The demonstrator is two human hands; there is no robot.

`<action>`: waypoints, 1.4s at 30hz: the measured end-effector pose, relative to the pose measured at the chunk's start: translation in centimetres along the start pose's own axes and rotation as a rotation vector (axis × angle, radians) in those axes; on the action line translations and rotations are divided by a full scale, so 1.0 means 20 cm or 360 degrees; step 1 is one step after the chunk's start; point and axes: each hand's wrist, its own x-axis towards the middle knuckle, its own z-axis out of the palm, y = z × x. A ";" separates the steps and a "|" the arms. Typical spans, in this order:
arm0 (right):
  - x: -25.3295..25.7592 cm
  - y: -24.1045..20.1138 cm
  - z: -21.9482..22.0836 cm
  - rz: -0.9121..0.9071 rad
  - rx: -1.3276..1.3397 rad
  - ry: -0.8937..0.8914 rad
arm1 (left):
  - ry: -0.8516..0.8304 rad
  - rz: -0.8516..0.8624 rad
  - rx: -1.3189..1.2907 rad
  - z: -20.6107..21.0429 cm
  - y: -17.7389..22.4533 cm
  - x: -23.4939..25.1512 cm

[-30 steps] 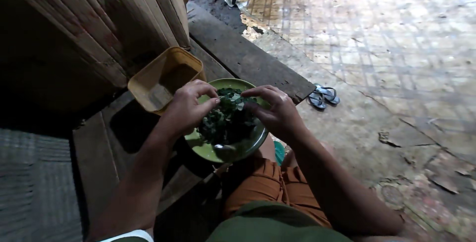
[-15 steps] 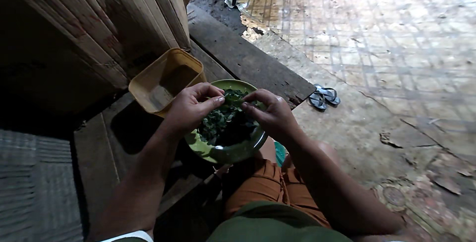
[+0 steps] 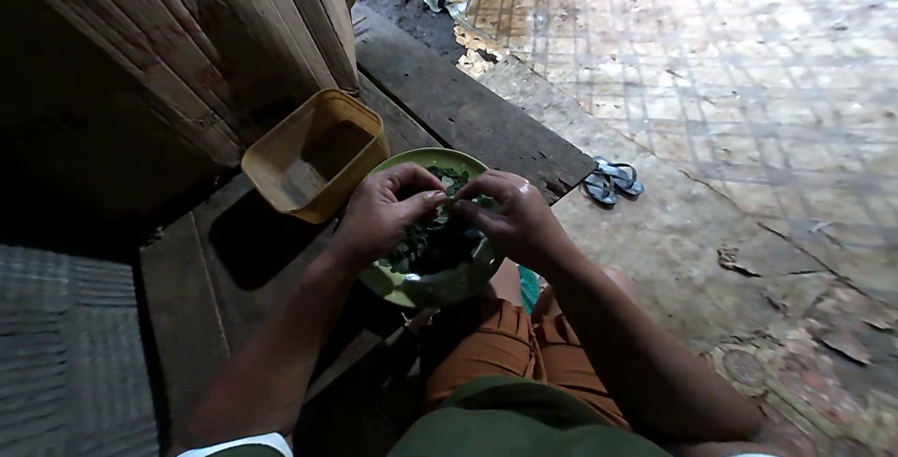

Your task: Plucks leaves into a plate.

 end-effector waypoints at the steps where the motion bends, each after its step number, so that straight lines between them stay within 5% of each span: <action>1: 0.00 0.00 -0.01 0.0017 0.0000 -0.0003 | 0.0005 0.0005 0.0027 -0.01 0.01 0.00; 8: -0.01 0.05 -0.04 0.0048 -0.0006 0.0002 | 0.0135 0.0097 0.0210 -0.09 0.03 -0.01; 16: 0.01 0.03 -0.01 -0.0042 -0.0013 -0.0026 | -0.0077 0.0435 0.0764 -0.04 -0.01 -0.02; 23: 0.01 0.03 0.00 -0.0050 -0.0024 -0.0050 | 0.0033 0.0428 0.0977 -0.02 -0.02 -0.03; 34: 0.00 0.07 0.00 -0.0107 -0.0301 -0.0029 | 0.0863 0.0185 0.1595 -0.44 0.01 0.02; 38: 0.00 0.06 0.00 -0.0123 -0.0383 -0.0078 | 0.0470 0.0215 0.1587 -0.37 0.02 0.01; 42: -0.01 0.08 0.01 -0.0118 -0.0380 -0.0024 | -0.0325 0.0216 0.1599 -0.18 0.09 -0.06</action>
